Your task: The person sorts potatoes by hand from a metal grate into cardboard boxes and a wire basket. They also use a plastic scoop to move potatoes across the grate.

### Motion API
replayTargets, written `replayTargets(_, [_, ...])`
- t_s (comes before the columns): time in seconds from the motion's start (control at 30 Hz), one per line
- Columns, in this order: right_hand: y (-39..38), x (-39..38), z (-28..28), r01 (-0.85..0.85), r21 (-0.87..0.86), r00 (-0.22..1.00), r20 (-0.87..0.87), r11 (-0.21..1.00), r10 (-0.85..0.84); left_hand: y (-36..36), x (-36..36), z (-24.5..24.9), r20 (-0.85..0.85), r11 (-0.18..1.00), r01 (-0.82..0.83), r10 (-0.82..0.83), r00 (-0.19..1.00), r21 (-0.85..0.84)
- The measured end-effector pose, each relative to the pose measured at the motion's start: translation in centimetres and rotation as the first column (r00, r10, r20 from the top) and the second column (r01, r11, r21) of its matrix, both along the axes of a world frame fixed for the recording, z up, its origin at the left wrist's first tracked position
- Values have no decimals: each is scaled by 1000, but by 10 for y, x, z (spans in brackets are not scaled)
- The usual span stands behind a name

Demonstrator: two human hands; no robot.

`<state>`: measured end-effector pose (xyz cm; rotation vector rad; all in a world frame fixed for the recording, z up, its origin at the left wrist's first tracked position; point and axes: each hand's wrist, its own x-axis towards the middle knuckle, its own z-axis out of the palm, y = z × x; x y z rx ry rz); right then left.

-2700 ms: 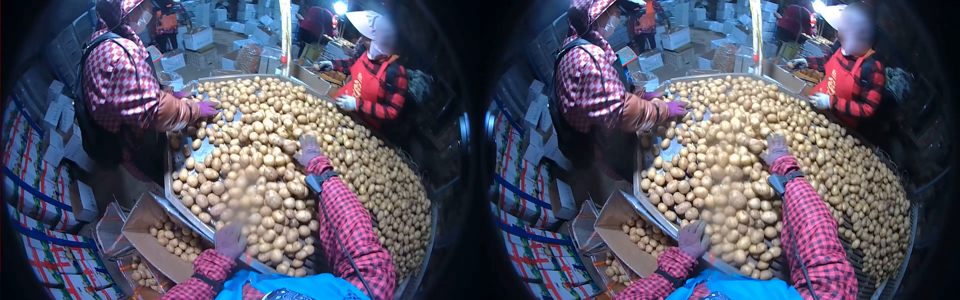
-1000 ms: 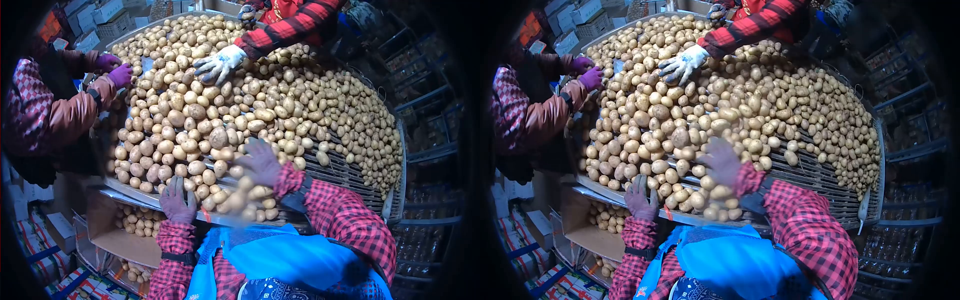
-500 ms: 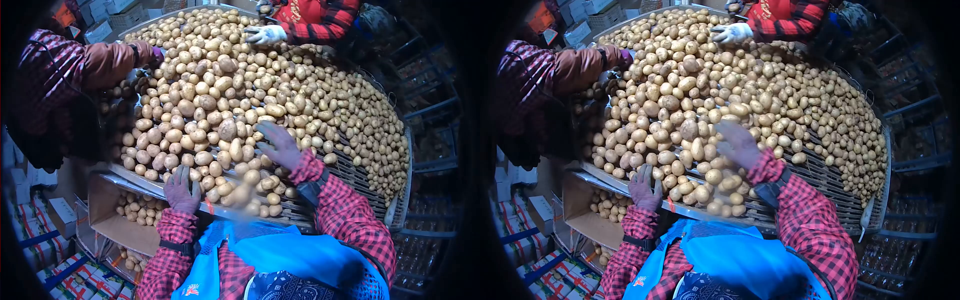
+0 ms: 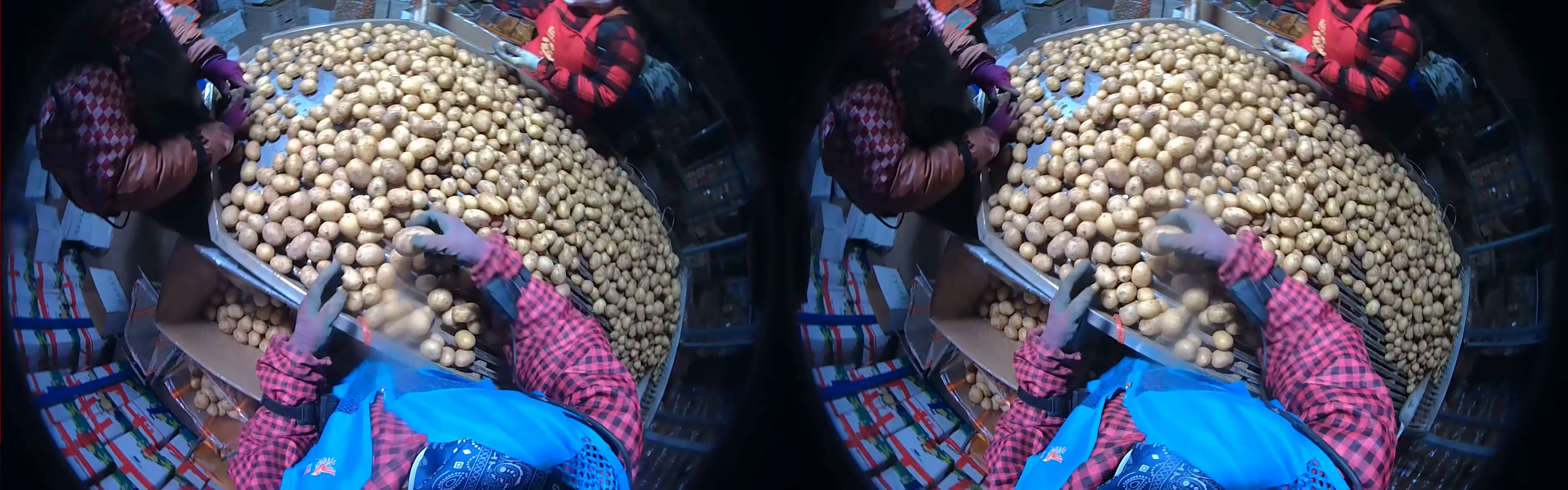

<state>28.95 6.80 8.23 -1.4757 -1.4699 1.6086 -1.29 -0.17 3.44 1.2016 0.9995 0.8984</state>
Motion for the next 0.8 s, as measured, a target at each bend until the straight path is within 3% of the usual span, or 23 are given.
replayTargets(0.03, [-14, -14, 22, 35, -233, 951, -293, 972, -104, -1, 7, 5, 169, 998, -18, 27, 985, -54])
replayTargets(0.07, [-28, -27, 39, 1, -462, 811, -519, 887, -271, -3, 14, 8, 331, 993, -25, 61, 942, -112])
replayTargets(0.1, [-39, -24, -10, -104, -638, 580, -662, 763, -475, -3, 25, 9, 421, 991, -18, 72, 904, -131])
replayTargets(0.13, [-44, -33, 2, -153, -641, 582, -673, 752, -456, -2, 35, 13, 510, 990, -10, 81, 856, -139])
replayTargets(0.17, [-53, -48, 12, -99, -601, 694, -613, 793, -378, -6, 42, 20, 527, 970, 32, 103, 843, -241])
replayTargets(0.2, [-56, -50, 10, -131, -368, 843, -530, 921, -93, -8, 45, 30, 545, 939, 79, 125, 829, -336])
replayTargets(0.23, [-60, -51, 7, -206, -91, 948, -264, 974, 176, -12, 41, 14, 571, 953, 139, 42, 820, -271])
replayTargets(0.27, [-63, -53, 5, -286, 131, 958, 35, 949, 284, -18, 40, 6, 569, 950, 147, 38, 821, -274])
replayTargets(0.33, [-32, -54, 44, -438, 225, 769, 595, 870, 234, -31, 37, 3, 556, 944, 159, 29, 831, -288])
replayTargets(0.37, [-9, -49, 36, -343, 475, 801, 599, 810, -13, -34, 35, 8, 555, 940, 174, 19, 832, -293])
replayTargets(0.4, [22, -45, 38, -216, 473, 795, 593, 854, -127, -41, 32, 24, 564, 944, 198, -16, 826, -263])
replayTargets(0.47, [88, -34, 32, -249, 416, 663, 732, 875, -159, -48, 31, 19, 610, 911, 209, 56, 791, -355])
replayTargets(0.5, [114, -32, 33, -255, 279, 669, 742, 926, -40, -50, 27, 7, 545, 903, 159, 94, 833, -400])
replayTargets(0.53, [144, -35, 10, -286, 85, 582, 807, 955, 103, -49, 28, 12, 563, 856, 134, 204, 801, -499])
replayTargets(0.57, [145, -39, -17, -270, 213, 542, 840, 939, -35, -47, 29, 18, 567, 798, 107, 319, 759, -592])
replayTargets(0.6, [148, -44, -21, -207, 159, 560, 828, 965, -16, -45, 26, 18, 567, 803, 105, 315, 761, -587])
replayTargets(0.67, [148, -51, -31, -141, 247, 583, 804, 959, -122, -47, 18, 13, 603, 719, 143, 437, 667, -680])
replayTargets(0.7, [147, -36, -41, -145, 334, 740, 661, 931, -122, -47, 21, 21, 541, 726, 70, 441, 716, -684])
replayTargets(0.77, [129, -28, -34, 73, 352, 978, 159, 933, -136, -50, 16, 11, 532, 781, 52, 374, 760, -622])
replayTargets(0.8, [119, -25, -38, 305, 45, 926, -249, 951, -285, -51, 14, 5, 522, 808, 53, 327, 787, -586])
